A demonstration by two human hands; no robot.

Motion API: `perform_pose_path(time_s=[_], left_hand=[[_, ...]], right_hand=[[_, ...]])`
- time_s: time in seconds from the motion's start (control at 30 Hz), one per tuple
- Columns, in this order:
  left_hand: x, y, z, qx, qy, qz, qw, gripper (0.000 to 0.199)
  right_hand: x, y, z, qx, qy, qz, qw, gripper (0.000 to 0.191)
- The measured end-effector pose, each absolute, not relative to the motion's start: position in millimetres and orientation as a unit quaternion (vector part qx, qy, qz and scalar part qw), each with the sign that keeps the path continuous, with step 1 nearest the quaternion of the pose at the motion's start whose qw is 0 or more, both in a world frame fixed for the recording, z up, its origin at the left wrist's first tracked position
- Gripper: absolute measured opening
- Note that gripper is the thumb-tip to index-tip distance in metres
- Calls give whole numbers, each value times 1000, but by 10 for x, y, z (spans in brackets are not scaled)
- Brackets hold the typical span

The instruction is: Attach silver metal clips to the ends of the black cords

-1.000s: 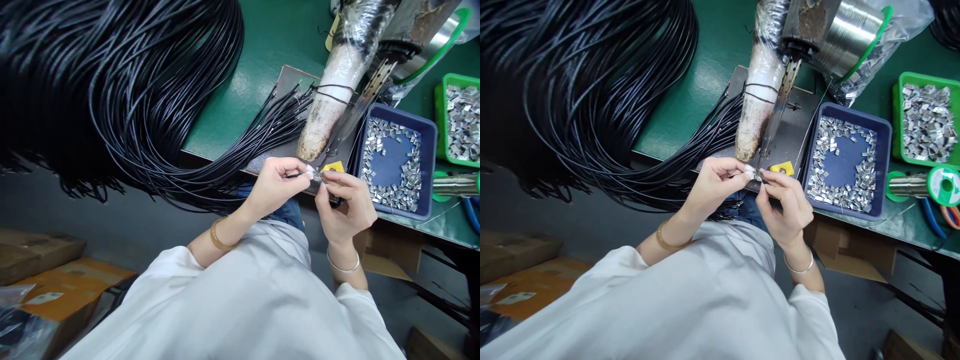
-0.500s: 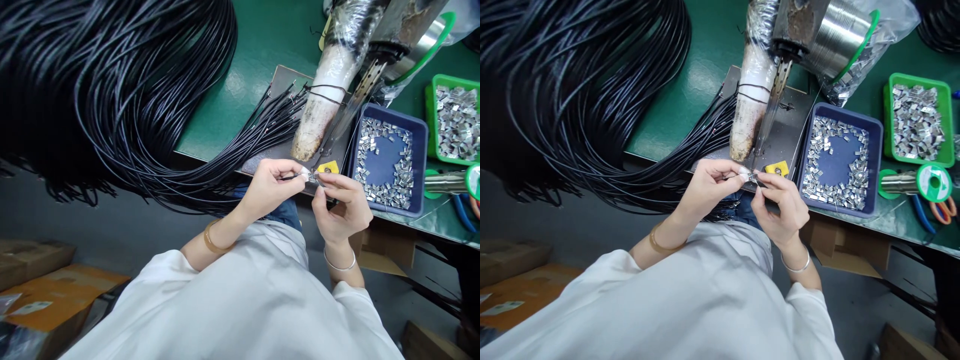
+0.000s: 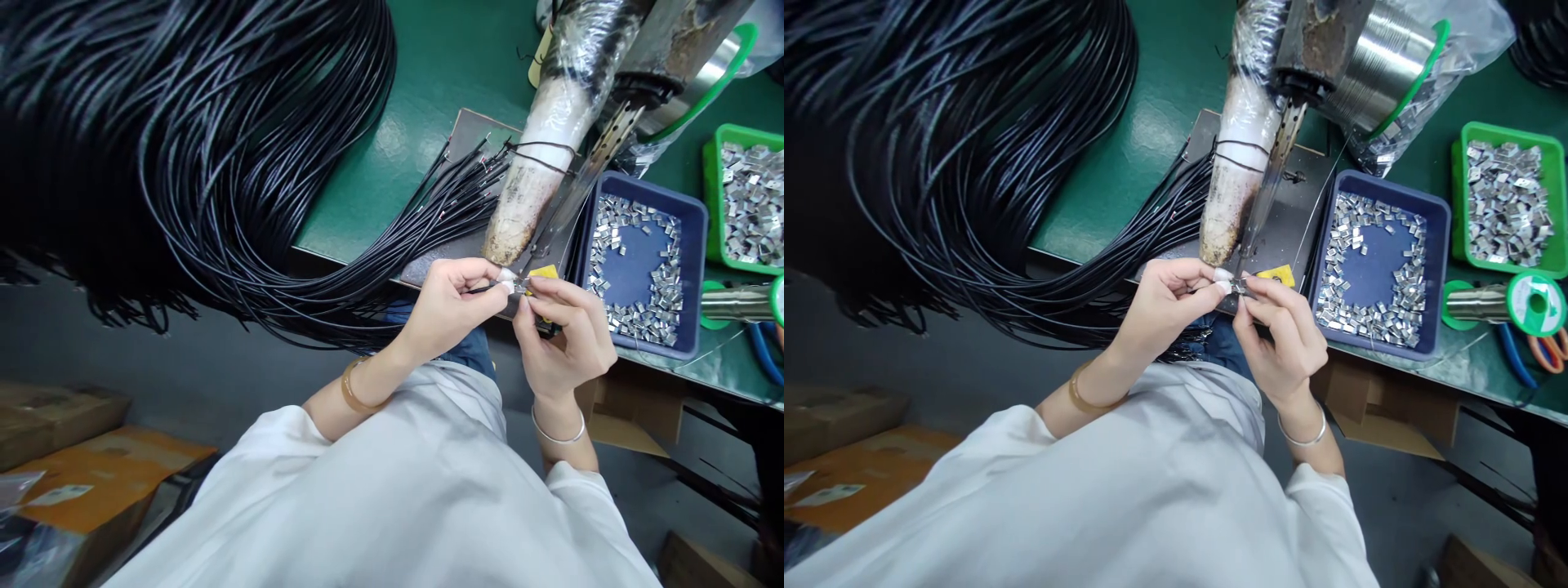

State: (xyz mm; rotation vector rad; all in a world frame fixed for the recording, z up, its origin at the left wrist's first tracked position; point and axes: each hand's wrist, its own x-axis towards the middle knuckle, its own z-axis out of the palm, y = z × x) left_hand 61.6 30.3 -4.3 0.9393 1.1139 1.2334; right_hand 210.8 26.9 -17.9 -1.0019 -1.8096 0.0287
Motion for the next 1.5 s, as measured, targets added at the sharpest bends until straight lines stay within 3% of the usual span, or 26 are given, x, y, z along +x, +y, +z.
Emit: perform_pose_path(time_s=[1.5], left_hand=[[577, 303, -68, 421, 454, 513, 595, 11]], right_hand=[[2145, 231, -234, -416, -761, -2, 499, 23]])
